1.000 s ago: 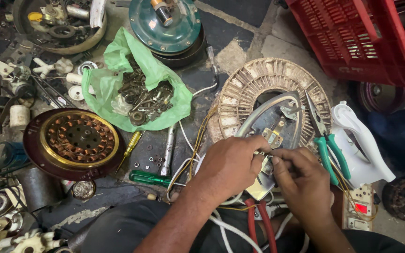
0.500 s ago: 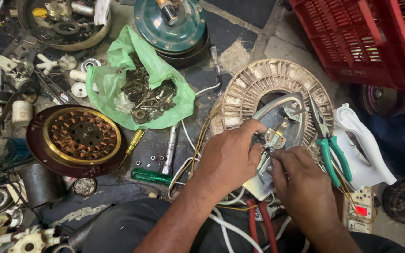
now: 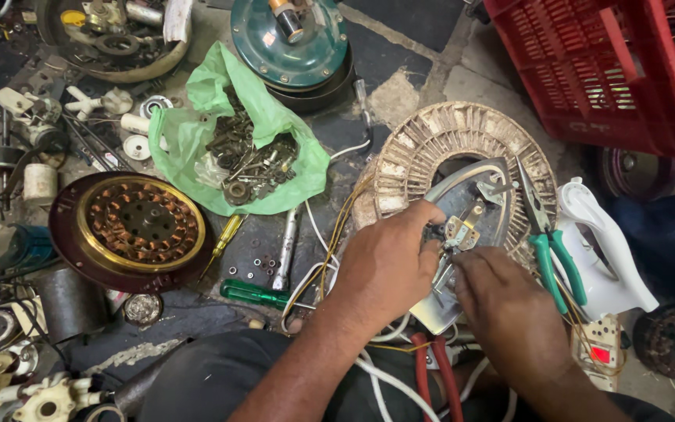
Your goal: The person sits on the floor repairing an electric clothes iron. They handle the iron's sole plate and internal switch assembly, route and connect the power cord wires, reposition the cover, and use a screwdriver to tighten screws on the iron's internals.
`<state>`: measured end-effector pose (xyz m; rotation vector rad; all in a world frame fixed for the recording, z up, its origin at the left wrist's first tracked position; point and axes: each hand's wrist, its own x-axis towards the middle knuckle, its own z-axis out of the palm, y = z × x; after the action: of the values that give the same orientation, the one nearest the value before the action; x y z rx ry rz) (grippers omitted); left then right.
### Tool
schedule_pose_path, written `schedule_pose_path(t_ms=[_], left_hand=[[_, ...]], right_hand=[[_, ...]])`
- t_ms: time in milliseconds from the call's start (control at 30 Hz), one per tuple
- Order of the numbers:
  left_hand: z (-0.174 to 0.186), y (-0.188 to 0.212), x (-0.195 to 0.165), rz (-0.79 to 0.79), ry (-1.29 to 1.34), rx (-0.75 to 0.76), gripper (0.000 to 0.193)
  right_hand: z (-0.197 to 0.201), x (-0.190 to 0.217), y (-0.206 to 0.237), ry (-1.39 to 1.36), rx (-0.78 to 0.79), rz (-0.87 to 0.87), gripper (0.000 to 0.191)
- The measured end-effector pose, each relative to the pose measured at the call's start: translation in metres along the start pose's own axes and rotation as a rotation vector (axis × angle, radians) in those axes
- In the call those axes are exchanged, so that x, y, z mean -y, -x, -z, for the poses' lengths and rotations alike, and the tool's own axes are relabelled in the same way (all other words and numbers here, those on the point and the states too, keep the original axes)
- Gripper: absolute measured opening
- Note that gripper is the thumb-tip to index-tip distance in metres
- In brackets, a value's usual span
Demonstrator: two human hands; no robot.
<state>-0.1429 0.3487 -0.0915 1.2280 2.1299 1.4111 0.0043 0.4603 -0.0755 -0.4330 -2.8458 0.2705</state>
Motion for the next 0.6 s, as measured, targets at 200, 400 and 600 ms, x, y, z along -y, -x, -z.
schedule_pose_path(t_ms=[200,400,600], left_hand=[[0.005,-0.002,0.000,0.042,-0.002,0.009,0.026],[0.010,0.005,-0.002,0.060,-0.012,0.134,0.013],[0.002,0.015,-0.010,0.054,-0.019,0.133,0.023]], right_hand=[[0.002,-0.011,-0.001,0.102,0.117,0.076,0.026],[-0.002,-0.016,-0.007,-0.224,-0.003,-0.135,0.016],[-0.007,-0.018,-0.001,-0.254,-0.042,-0.240,0.015]])
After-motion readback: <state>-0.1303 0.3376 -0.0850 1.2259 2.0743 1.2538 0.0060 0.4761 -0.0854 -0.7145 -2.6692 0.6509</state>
